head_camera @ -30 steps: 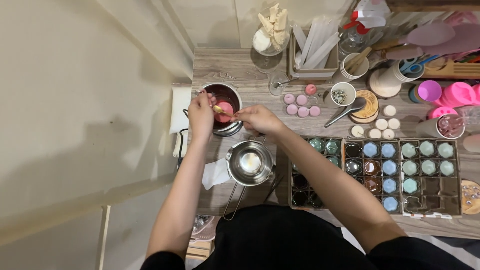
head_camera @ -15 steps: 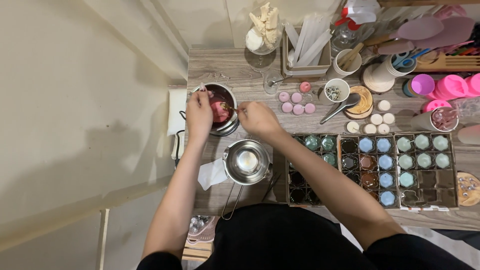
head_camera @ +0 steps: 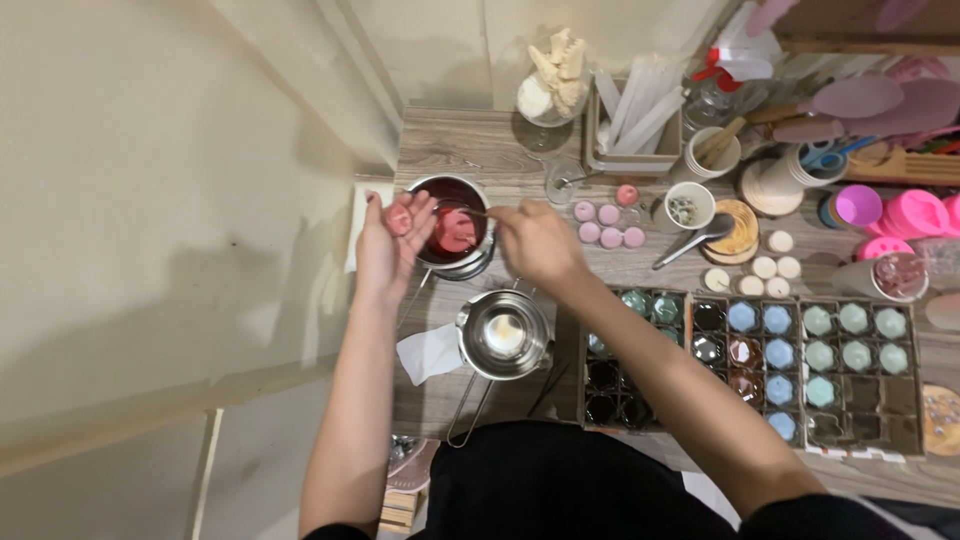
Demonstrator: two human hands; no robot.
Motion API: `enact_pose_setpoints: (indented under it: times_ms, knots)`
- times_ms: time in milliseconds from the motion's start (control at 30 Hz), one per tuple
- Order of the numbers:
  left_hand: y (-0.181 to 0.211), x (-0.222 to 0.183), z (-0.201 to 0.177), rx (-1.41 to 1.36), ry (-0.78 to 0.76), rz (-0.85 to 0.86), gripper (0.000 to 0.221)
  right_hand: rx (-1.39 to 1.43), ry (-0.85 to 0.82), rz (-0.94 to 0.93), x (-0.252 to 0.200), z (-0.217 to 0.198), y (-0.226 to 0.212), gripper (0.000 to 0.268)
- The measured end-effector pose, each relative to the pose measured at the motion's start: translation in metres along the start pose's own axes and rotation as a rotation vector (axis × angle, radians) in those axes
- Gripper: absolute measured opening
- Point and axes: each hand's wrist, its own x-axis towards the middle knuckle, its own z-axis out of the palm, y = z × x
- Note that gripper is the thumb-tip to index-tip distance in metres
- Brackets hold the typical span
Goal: The recorder prepares colored wax melts by melting wax pieces in a small pot, mixing colors, and placing them into silicone molds.
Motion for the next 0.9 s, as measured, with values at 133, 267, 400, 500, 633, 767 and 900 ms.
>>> enact_pose_setpoints:
  times_ms: [133,267,400,500,633,767,900]
  knots:
    - [-0.001,-0.004,0.001,-0.243,-0.07,-0.127,0.047,0.111,-0.042,0.02,0.011,-0.032,-0.023,0.03]
    - [-0.004,-0.01,0.015,-0.3,-0.128,-0.194,0.046,0.117,-0.023,-0.1,0.019,-0.027,-0.037,0.026]
    - [-0.007,-0.011,0.023,-0.13,-0.12,-0.16,0.045,-0.012,-0.029,-0.175,0.025,-0.015,-0.04,0.034]
    - [-0.015,-0.006,0.018,0.04,-0.078,-0.095,0.043,-0.09,-0.019,-0.176,0.029,-0.008,-0.039,0.034]
    - [-0.03,0.008,0.009,0.237,-0.044,0.002,0.043,-0.133,-0.071,-0.097,0.035,-0.003,-0.042,0.033]
    - [-0.03,0.017,0.006,0.343,-0.069,0.034,0.043,-0.152,-0.134,-0.02,0.047,-0.002,-0.043,0.039]
    - [-0.016,0.024,0.009,0.429,-0.076,-0.003,0.045,0.001,-0.227,0.087,0.058,-0.009,-0.037,0.029]
